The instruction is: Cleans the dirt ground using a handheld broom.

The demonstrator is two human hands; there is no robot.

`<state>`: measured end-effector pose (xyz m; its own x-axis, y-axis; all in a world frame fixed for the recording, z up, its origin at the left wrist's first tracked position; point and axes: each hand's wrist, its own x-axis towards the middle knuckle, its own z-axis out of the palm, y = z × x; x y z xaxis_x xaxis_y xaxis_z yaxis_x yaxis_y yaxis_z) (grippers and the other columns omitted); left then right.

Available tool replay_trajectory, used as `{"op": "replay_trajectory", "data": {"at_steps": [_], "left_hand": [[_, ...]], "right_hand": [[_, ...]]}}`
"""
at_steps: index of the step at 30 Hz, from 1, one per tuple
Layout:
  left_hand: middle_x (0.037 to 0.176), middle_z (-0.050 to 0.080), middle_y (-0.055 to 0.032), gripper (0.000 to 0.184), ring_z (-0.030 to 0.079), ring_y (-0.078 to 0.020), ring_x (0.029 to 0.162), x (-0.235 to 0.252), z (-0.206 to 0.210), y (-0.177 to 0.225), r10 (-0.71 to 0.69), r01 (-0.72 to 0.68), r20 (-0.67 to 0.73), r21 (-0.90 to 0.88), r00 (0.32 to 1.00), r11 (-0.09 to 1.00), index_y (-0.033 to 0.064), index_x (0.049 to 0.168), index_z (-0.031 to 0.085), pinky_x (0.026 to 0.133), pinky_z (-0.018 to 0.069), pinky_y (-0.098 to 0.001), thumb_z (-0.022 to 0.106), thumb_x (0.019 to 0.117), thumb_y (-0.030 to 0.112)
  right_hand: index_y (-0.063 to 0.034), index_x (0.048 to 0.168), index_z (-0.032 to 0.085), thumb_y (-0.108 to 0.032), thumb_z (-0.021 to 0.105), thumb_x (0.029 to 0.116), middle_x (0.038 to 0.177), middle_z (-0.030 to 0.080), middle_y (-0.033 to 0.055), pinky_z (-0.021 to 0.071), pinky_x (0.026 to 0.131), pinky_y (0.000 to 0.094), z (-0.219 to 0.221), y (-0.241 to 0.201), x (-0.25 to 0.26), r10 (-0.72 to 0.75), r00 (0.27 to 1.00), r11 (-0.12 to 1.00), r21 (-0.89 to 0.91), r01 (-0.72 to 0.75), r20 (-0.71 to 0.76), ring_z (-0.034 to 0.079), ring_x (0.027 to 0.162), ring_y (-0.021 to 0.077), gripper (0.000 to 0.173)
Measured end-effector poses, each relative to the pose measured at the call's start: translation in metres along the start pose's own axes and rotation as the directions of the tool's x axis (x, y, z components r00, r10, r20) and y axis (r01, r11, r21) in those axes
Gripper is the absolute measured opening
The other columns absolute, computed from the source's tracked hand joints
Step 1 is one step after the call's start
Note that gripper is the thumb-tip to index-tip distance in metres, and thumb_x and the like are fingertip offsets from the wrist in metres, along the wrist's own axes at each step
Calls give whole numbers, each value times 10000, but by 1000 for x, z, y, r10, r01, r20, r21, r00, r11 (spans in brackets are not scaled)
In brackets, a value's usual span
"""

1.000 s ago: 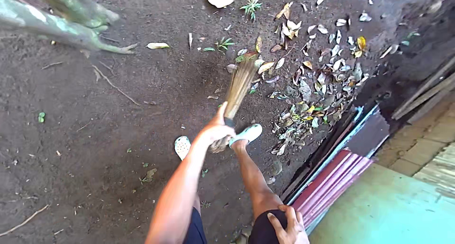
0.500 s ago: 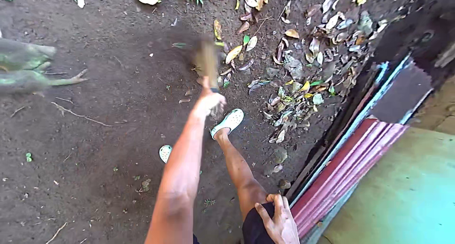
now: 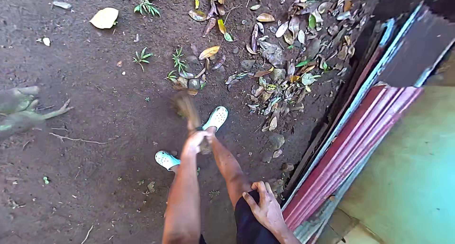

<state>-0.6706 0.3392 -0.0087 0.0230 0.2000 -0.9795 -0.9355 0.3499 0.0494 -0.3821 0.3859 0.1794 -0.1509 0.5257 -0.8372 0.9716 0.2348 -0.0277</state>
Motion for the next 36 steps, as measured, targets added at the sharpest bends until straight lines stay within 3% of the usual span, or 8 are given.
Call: {"op": "replay_trajectory", "data": {"at_steps": [6,11,14,17,23,29,33,36], "left_hand": [[879,608,-138,1221,612,-237,579,-82,27,5,103,-144,275,134,956,980,343,1630,-4,480,562,-390,747,738,-19],[879,592,-136,1104,623,-220,577,-52,-29,36,172,-162,-188,70,967,984,274,1610,21,497,572,-387,672,795,-90],[815,616,-126,827,627,-211,599,5,60,40,38,-42,-133,-29,990,999,182,1506,252,535,564,-375,628,826,-100],[799,597,-148,1097,622,-230,556,13,132,27,-2,0,94,28,996,1000,287,1611,36,500,565,-379,667,801,-99],[834,606,-119,1240,612,-223,561,-91,44,57,142,-160,125,151,982,975,397,1613,-20,473,559,-386,746,735,-25],[785,613,-92,435,595,-186,611,33,147,109,63,-53,-235,46,970,998,57,1275,490,529,532,-358,646,872,4],[866,623,-172,1080,635,-259,610,59,263,89,26,-36,63,167,998,985,283,1601,89,531,569,-421,710,786,-59],[870,613,-150,1193,601,-228,558,-9,221,102,-11,-108,318,354,948,929,383,1631,-33,477,553,-381,713,802,-43]], "right_hand": [[-155,1147,662,-637,612,819,1093,621,122,567,725,526,-16,-1,5,10,999,999,44,-12,34,649,953,298,586],[-164,1143,660,-627,618,814,1105,620,112,574,741,500,-29,-9,20,38,997,998,39,-41,71,651,971,292,570],[-159,1139,660,-633,606,824,1108,621,109,574,743,495,-37,-9,28,34,997,997,62,-38,67,652,972,287,571],[-161,1143,662,-642,596,823,1089,625,97,573,744,487,-44,-10,28,44,997,995,85,-49,57,650,964,274,582],[-154,1197,655,-621,646,835,1139,642,126,574,834,519,-66,-17,35,104,974,983,125,-131,203,650,1045,308,590],[-167,1229,650,-627,649,843,1216,638,126,572,888,520,-81,-14,52,144,957,970,156,-186,251,643,1118,308,600],[-170,1223,652,-619,650,840,1156,653,103,566,875,519,-90,-13,62,154,963,957,209,-201,220,653,1066,285,591],[-158,1229,646,-619,638,842,1134,654,105,561,862,529,-96,-16,63,138,964,955,229,-190,227,655,1046,289,602]]}}
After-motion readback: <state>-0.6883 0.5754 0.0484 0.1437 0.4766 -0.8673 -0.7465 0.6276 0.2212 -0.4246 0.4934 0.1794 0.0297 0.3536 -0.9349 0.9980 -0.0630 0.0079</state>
